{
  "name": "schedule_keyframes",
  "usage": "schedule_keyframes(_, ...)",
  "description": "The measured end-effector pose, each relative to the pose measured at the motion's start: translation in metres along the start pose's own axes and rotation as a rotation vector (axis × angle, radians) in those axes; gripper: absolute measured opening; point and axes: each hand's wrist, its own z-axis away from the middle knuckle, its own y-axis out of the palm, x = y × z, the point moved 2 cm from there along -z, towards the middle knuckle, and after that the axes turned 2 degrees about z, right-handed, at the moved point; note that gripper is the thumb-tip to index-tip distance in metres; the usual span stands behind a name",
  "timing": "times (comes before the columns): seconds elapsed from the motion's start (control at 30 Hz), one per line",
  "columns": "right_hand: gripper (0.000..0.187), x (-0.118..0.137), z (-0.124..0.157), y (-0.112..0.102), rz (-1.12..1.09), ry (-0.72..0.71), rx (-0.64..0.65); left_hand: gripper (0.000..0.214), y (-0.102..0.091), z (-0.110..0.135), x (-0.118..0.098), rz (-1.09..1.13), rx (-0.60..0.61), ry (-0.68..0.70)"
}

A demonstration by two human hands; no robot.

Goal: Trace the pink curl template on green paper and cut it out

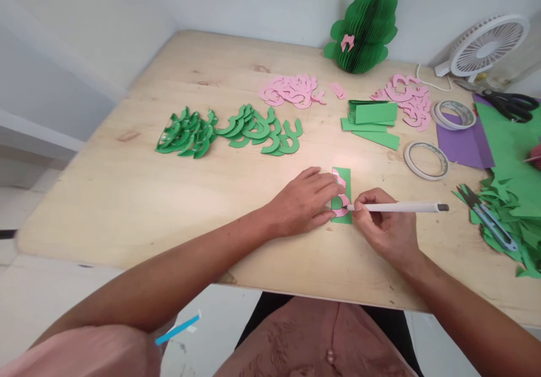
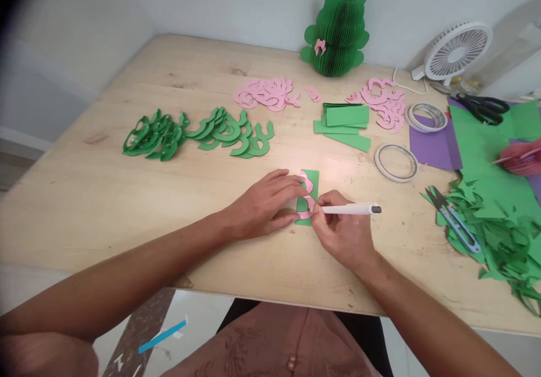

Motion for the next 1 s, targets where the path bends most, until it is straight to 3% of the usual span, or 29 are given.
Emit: schedule_keyframes(1.0,0.010,-0.0035,-0.0024,0.0023,-0.138,0.111,-0.021,0.031,-0.0017,-0.0001,-0.0021,0.011,0.026,-0.024)
